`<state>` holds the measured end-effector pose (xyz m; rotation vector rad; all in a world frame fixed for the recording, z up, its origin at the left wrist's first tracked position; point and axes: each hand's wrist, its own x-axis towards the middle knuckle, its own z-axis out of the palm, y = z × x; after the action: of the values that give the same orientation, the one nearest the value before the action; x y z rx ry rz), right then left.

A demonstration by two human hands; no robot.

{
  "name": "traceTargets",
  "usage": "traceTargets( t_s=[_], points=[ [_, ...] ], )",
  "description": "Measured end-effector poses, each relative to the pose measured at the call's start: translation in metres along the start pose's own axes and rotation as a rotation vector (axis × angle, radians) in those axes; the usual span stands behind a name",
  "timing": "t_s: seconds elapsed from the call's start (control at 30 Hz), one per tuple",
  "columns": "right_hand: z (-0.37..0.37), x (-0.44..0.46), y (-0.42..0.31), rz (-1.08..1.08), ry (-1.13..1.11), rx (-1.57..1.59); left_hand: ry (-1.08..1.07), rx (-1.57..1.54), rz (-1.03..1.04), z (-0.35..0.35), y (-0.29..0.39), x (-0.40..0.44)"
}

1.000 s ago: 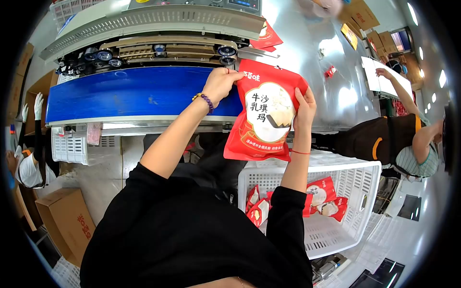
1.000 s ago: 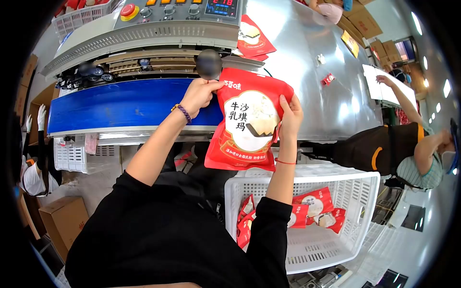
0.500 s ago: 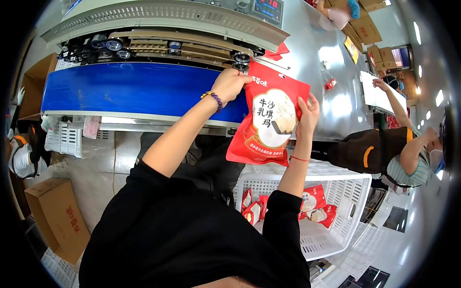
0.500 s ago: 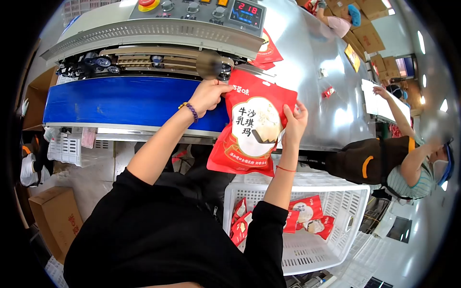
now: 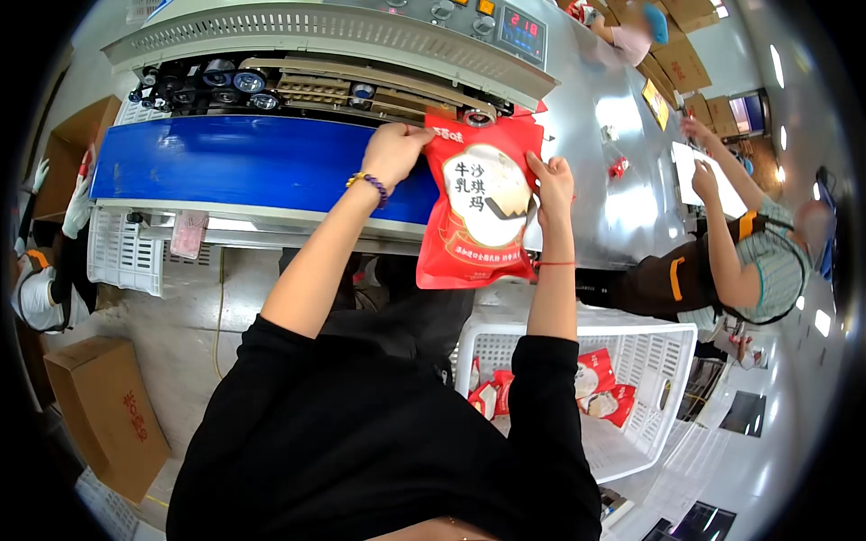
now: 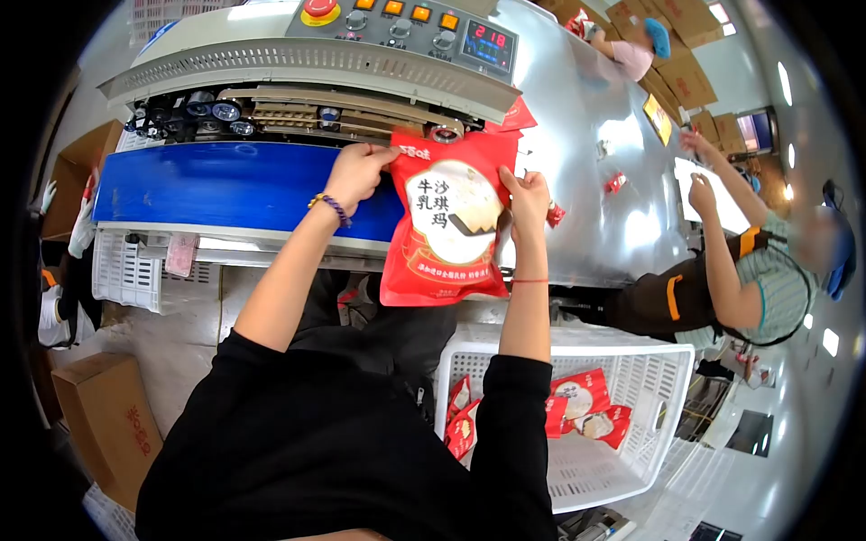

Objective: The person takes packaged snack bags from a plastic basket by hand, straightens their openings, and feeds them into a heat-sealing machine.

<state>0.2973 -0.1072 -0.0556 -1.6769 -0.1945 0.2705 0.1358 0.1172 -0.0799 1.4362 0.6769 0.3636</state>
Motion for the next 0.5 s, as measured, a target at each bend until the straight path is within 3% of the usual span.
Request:
traceTargets(
  t_s=[0.03, 0.1, 0.17, 0.3, 0.37, 0.4, 0.43, 0.5],
  points=[
    [0.012, -0.006, -0.008, 0.001, -0.02, 0.019, -0.02, 0.178, 0.001, -0.016, 0.004, -0.006],
    [0.032, -0.023, -0.026, 0.012, -0.015, -0.147, 0.019, 0.416, 0.206, -0.048, 0.012, -0.032],
    [0.028, -0.02, -0.013, 0.006, -0.07, -0.183, 0.208, 0.497, 0.377, -0.069, 0.024, -0.074],
    [-0.023, -0.089, -0.034, 0.03, -0.434, -0.085, 0.142, 0.453, 0.611, -0.085, 0.059, -0.165],
    [-0.06, -0.148, -0.048, 0.047, -0.631, -0.148, -0.024, 0.291, 0.769, -0.083, 0.049, -0.19],
    [-0.086, -0.176, -0.038, 0.139, -0.676, -0.131, -0.188, 0.314, 0.715, -0.082, 0.049, -0.203],
    [-0.111, -0.203, -0.027, 0.332, -0.657, -0.06, -0.342, 0.238, 0.661, -0.075, 0.043, -0.209],
    [-0.149, -0.26, 0.01, 0.639, -0.449, -0.216, -0.67, 0.279, 0.567, -0.061, 0.038, -0.211]
  ],
)
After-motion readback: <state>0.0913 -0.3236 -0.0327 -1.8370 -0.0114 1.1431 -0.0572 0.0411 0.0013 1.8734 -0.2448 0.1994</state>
